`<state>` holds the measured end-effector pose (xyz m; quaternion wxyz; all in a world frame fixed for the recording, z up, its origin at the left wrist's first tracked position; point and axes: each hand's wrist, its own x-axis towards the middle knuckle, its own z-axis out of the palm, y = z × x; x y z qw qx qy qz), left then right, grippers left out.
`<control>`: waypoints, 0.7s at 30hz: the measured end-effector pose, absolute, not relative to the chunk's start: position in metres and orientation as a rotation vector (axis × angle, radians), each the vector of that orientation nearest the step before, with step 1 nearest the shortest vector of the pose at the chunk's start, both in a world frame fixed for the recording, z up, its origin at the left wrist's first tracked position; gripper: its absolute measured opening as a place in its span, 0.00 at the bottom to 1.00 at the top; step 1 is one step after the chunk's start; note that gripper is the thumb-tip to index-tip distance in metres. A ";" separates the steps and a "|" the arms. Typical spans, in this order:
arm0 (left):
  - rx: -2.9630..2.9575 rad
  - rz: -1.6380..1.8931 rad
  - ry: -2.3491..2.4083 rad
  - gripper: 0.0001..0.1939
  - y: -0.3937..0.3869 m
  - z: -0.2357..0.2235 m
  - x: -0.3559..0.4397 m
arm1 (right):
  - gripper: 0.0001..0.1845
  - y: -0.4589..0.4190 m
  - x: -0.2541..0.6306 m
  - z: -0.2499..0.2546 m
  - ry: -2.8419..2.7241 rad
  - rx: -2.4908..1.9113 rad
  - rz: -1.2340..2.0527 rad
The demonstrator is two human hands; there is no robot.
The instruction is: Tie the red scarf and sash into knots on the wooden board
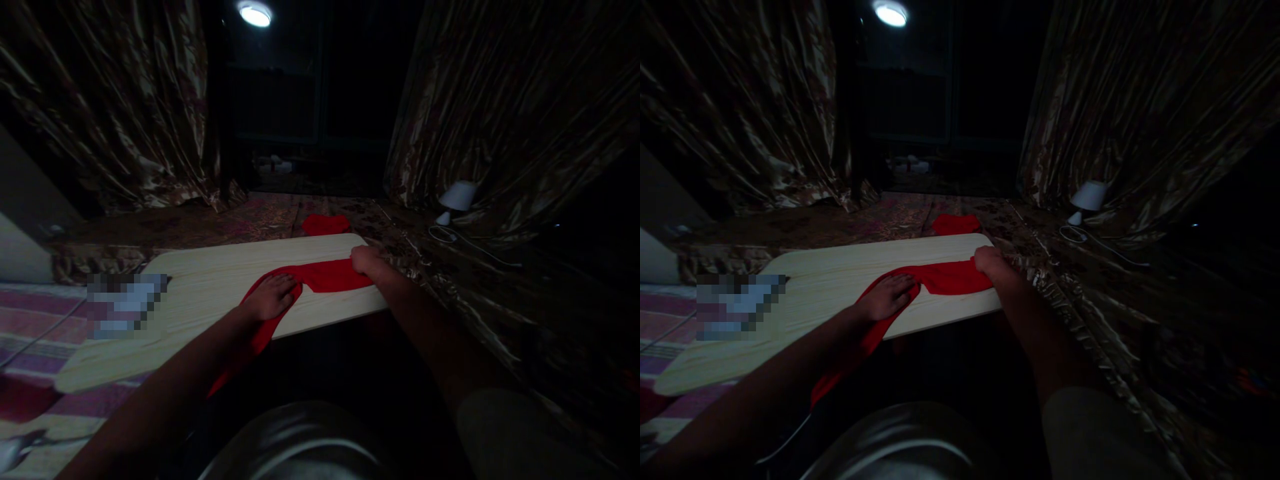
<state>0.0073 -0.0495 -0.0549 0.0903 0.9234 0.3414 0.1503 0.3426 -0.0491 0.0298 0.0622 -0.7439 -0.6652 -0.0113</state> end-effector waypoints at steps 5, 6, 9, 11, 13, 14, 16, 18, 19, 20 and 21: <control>2.747 0.521 0.920 0.26 -0.057 -0.049 0.007 | 0.23 -0.039 0.285 0.013 -2.288 -1.916 0.057; 2.751 0.553 0.892 0.26 -0.060 -0.048 0.007 | 0.25 -0.039 0.272 0.008 -2.346 -1.788 0.077; 2.778 0.623 0.817 0.23 -0.067 -0.043 0.007 | 0.31 -0.038 0.237 -0.007 -2.451 -1.569 0.122; 2.807 0.667 0.798 0.22 -0.071 -0.041 0.007 | 0.28 -0.037 0.220 -0.015 -2.509 -1.531 0.146; 2.829 0.735 0.887 0.22 -0.076 -0.040 0.006 | 0.18 -0.034 0.210 -0.019 -2.532 -1.555 0.135; 2.827 0.780 0.996 0.22 -0.078 -0.040 0.005 | 0.14 -0.033 0.208 -0.019 -2.518 -1.588 0.122; 2.763 0.852 1.306 0.27 -0.082 -0.039 0.001 | 0.10 -0.030 0.207 -0.017 -2.444 -1.669 0.114; 2.595 0.809 1.609 0.32 -0.084 -0.036 -0.006 | 0.11 -0.029 0.210 -0.011 -2.364 -1.729 0.144; 2.482 0.737 1.715 0.33 -0.084 -0.033 -0.010 | 0.11 -0.028 0.213 -0.007 -2.328 -1.749 0.162; 2.370 0.645 1.777 0.31 -0.084 -0.030 -0.016 | 0.11 -0.028 0.216 -0.003 -2.302 -1.757 0.170; 2.270 0.555 1.797 0.28 -0.084 -0.026 -0.022 | 0.11 -0.027 0.219 0.002 -2.282 -1.757 0.165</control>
